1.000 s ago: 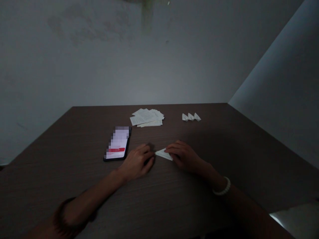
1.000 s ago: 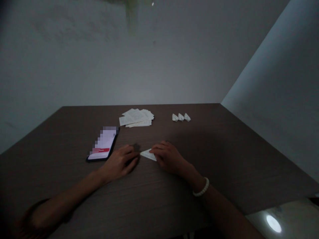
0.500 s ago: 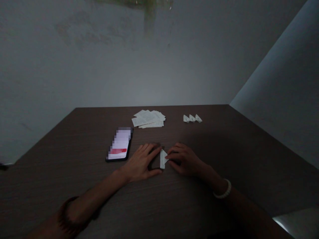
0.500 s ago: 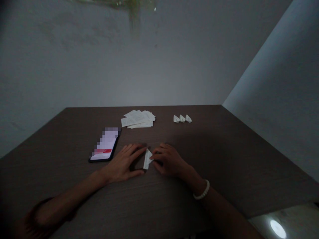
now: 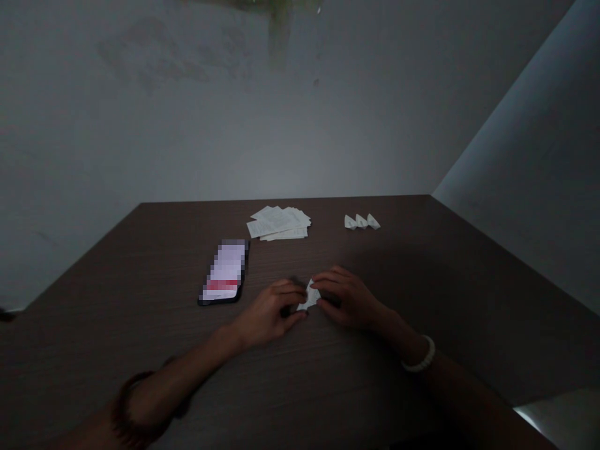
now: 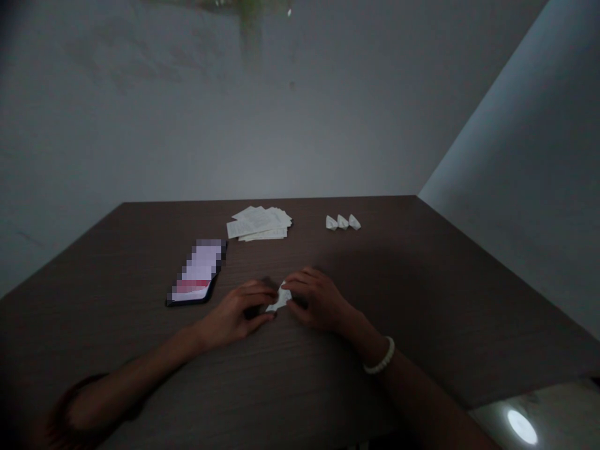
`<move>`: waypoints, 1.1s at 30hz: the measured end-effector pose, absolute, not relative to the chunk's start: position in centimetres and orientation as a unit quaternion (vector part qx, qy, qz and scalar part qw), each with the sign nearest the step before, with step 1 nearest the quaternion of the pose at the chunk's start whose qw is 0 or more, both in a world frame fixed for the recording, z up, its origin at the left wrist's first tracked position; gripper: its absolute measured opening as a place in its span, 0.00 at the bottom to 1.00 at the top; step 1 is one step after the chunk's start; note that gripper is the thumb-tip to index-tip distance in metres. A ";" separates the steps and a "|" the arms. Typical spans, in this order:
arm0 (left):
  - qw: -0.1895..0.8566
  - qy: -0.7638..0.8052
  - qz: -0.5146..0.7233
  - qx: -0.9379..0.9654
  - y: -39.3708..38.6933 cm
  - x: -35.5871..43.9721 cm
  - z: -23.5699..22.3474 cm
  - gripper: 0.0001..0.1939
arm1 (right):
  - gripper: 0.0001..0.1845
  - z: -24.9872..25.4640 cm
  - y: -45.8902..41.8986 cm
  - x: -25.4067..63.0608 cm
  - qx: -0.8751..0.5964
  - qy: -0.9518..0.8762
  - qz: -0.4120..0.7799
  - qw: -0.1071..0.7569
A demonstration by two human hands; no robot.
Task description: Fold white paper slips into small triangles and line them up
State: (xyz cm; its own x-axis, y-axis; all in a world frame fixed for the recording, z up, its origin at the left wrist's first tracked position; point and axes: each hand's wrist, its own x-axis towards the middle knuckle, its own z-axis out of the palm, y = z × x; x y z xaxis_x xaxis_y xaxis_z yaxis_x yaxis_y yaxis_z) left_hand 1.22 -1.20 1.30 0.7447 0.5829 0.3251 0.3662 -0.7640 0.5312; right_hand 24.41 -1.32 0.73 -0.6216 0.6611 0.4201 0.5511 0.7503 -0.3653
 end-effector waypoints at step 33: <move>0.168 0.300 0.203 0.917 -1.2 1.1 0.5 0.07 | 0.08 0.3 -1.5 24.1 -0.306 -0.915 0.095 0.245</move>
